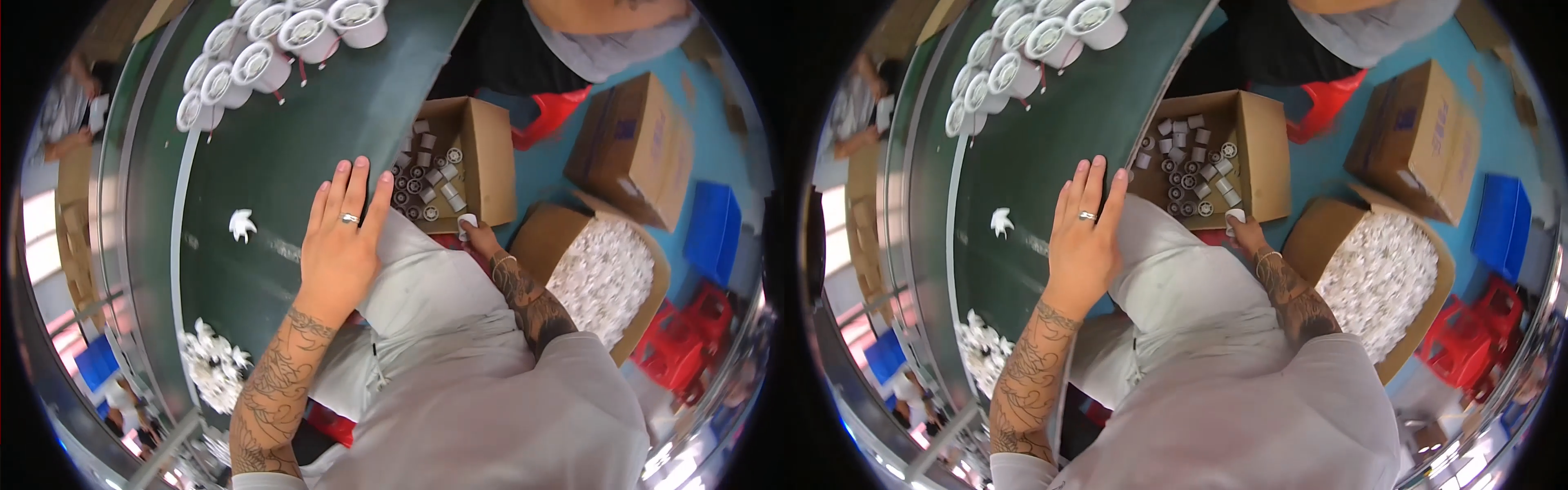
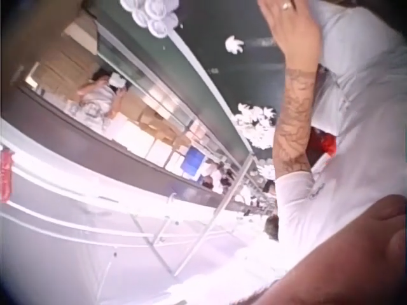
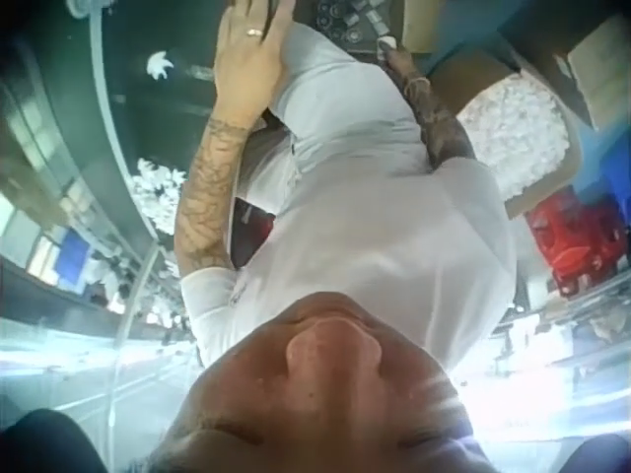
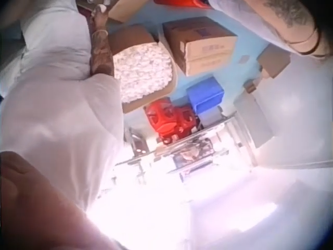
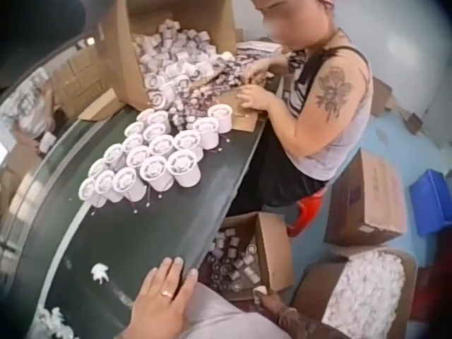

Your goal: The person assembles small electronic components by hand, inserting wires and flower-shaped parts into plastic housings.

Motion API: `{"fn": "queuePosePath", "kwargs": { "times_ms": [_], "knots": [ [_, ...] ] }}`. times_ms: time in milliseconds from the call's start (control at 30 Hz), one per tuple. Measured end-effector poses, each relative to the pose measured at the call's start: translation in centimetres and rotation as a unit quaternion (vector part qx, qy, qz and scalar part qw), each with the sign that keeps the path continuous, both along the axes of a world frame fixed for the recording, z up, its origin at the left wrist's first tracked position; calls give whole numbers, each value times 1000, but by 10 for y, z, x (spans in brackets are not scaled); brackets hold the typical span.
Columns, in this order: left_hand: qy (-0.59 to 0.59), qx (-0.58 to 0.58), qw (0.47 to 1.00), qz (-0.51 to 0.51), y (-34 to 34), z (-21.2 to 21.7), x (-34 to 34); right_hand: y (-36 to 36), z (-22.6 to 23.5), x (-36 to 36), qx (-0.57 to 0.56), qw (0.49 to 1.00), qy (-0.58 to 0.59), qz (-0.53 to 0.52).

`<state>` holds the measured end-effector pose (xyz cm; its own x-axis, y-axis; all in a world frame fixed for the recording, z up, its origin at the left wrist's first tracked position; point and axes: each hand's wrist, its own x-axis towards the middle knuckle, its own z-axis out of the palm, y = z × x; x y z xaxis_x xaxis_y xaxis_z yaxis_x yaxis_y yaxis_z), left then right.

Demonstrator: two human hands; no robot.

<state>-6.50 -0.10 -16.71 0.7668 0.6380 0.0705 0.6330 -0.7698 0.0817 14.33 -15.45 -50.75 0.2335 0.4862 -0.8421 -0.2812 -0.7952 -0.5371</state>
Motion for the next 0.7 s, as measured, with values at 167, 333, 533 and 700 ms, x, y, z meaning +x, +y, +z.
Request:
{"fn": "queuePosePath", "kwargs": {
  "times_ms": [167,333,533,700],
  "knots": [
    [7,-9,1000,3,-2,-12,-6,-14,-43,-32,292,904,-312,-7],
    [-24,-71,997,-17,-16,5,-5,-13,-50,-32,-88,988,-125,-2],
    [58,-42,997,38,-3,1,3,86,-99,-58,58,956,-244,151],
    [81,-30,996,28,2,-16,12,68,-212,-8,17,713,-534,455]
  ]
}}
